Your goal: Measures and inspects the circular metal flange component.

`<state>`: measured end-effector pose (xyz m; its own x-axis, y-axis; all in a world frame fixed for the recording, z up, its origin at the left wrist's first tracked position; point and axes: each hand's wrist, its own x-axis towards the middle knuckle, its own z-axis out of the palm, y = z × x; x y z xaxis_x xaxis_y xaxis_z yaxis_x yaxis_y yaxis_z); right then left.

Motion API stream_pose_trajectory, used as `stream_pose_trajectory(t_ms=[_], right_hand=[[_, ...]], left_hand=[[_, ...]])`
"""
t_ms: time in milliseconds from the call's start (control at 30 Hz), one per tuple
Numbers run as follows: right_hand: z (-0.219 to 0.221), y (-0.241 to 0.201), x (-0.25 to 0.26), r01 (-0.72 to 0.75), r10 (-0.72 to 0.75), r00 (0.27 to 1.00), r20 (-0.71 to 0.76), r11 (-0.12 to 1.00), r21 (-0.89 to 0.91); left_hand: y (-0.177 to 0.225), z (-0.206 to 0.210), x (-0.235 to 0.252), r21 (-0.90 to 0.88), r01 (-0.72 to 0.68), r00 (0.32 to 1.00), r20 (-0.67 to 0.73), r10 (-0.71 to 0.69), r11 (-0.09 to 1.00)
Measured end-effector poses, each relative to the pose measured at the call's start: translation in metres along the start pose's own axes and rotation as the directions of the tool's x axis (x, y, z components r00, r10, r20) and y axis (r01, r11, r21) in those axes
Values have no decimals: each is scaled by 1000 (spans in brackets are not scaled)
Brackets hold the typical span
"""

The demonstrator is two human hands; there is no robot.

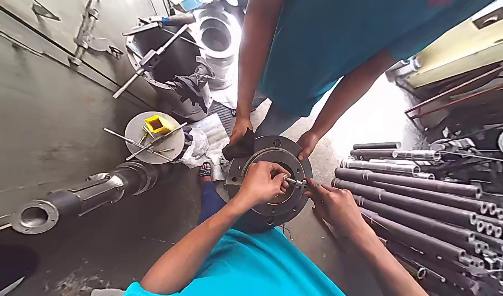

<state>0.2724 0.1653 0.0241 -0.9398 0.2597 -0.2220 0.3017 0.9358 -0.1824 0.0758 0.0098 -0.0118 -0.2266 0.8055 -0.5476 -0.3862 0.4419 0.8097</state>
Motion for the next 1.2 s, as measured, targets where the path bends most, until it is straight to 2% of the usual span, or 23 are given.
stream_pose_trajectory(t_ms=[133, 333, 433, 533, 600, 633, 700, 800, 867, 967, 1067, 1200], right_hand=[[4, -7, -1, -77, 77, 996, -44, 997, 7], [9, -25, 0, -226, 228, 966, -123, 974, 30], [9, -37, 3, -337, 337, 934, -121, 941, 26], [1, -29, 2, -389, 393, 919, 16, 904, 176], [-7, -7, -4, -428, 407, 903, 135, 843, 326], [-10, 5, -11, -437, 412, 899, 149, 816, 378], [-9, 30, -29, -445, 423, 893, 153, 783, 434], [1, 57, -56, -463, 387, 886, 255, 703, 540], [8, 63, -67, -446, 324, 895, 308, 605, 660], [21, 60, -68, -348, 226, 936, 270, 479, 806], [32, 55, -59, -272, 234, 956, 174, 498, 823], [34, 57, -54, -273, 310, 945, 108, 559, 783]], left_hand=[[6, 0, 12, 72, -38, 999, -22, 40, 997], [17, 6, 33, 288, -154, 982, -58, 177, 945], [31, 7, 40, 296, -148, 987, -23, 162, 944], [30, 7, 37, 285, -153, 987, -6, 161, 946], [18, 7, 37, 267, -157, 984, -36, 173, 951], [13, 8, 36, 230, -145, 984, -64, 164, 962], [5, 10, 34, 124, -143, 979, -126, 158, 982], [1, 17, 30, 57, -179, 956, -224, 188, 982], [2, 23, 30, 53, -198, 941, -271, 204, 979], [5, 29, 29, 72, -200, 921, -328, 213, 977], [6, 32, 25, 85, -197, 912, -350, 214, 977], [-2, 27, 15, 97, -191, 912, -351, 214, 977]])
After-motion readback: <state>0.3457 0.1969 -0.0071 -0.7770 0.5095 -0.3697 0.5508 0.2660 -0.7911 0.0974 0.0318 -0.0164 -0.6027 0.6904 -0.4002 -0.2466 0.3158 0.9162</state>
